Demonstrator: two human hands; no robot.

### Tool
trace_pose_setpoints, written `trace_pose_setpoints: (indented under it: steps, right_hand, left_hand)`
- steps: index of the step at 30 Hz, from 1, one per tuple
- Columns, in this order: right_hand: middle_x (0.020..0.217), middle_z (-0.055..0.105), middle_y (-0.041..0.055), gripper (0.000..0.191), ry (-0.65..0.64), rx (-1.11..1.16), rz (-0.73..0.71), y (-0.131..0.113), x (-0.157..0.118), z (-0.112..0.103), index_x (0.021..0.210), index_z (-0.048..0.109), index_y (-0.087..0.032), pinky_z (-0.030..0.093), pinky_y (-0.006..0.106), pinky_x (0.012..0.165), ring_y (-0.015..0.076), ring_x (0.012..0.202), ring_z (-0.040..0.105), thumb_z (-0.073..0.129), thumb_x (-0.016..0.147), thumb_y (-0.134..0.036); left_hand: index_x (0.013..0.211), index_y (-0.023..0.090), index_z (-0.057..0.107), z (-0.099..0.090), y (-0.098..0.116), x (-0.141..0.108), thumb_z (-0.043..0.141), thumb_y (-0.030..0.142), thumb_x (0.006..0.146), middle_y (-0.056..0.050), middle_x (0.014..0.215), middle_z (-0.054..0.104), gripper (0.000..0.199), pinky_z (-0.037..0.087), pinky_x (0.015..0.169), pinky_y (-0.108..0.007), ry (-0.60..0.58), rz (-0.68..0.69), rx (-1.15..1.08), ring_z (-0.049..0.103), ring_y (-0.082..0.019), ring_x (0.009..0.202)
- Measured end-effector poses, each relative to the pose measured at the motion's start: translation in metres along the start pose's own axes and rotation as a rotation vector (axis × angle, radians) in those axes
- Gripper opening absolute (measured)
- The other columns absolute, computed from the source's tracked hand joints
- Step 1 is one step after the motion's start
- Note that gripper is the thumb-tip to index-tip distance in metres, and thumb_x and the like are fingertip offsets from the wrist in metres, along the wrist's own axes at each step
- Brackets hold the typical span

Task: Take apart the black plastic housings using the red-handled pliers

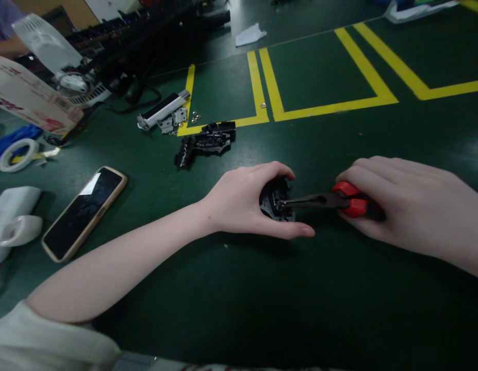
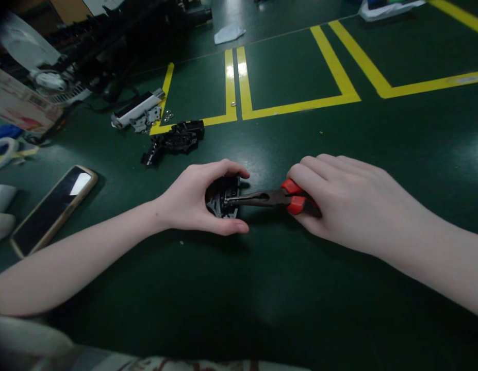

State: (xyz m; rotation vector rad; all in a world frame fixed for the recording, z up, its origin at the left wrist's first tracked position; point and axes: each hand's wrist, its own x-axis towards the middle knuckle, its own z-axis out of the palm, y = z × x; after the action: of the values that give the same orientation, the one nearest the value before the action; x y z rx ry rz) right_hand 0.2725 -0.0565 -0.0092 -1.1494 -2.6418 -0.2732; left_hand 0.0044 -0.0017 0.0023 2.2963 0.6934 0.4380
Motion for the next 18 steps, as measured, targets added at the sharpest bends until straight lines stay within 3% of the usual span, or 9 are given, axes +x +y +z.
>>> trace_pose_setpoints:
  steps: [7, 14, 18]
  right_hand:
    - [0.080, 0.056, 0.0054, 0.012, 0.003, 0.006, 0.012, 0.0008, -0.0013, 0.0019, 0.092, 0.047, -0.022, 0.045, 0.033, 0.052, 0.0209, 0.064, 0.056, 0.047, 0.083, -0.030]
    - [0.078, 0.055, 0.0047, 0.011, -0.003, 0.026, 0.023, -0.0004, 0.0011, -0.0002, 0.090, 0.047, -0.022, 0.045, 0.031, 0.050, 0.0197, 0.062, 0.056, 0.047, 0.082, -0.030]
    - [0.078, 0.056, 0.0045, 0.010, 0.003, 0.045, 0.026, 0.0001, 0.0003, 0.0000, 0.089, 0.047, -0.022, 0.044, 0.032, 0.050, 0.0199, 0.061, 0.055, 0.048, 0.081, -0.029]
  left_hand:
    - [0.124, 0.018, 0.055, 0.0031, -0.0010, -0.0018, 0.072, 0.068, 0.074, -0.009, 0.121, 0.067, 0.073, 0.056, 0.086, -0.036, 0.045, 0.035, 0.078, 0.066, -0.025, 0.105]
    - [0.131, 0.009, 0.050, 0.0062, -0.0013, -0.0052, 0.074, 0.061, 0.078, -0.013, 0.125, 0.063, 0.078, 0.056, 0.087, -0.033, 0.120, 0.137, 0.174, 0.064, -0.023, 0.108]
    - [0.130, 0.012, 0.051, 0.0063, -0.0007, -0.0053, 0.074, 0.063, 0.076, -0.012, 0.125, 0.064, 0.077, 0.056, 0.088, -0.034, 0.122, 0.119, 0.171, 0.065, -0.024, 0.108]
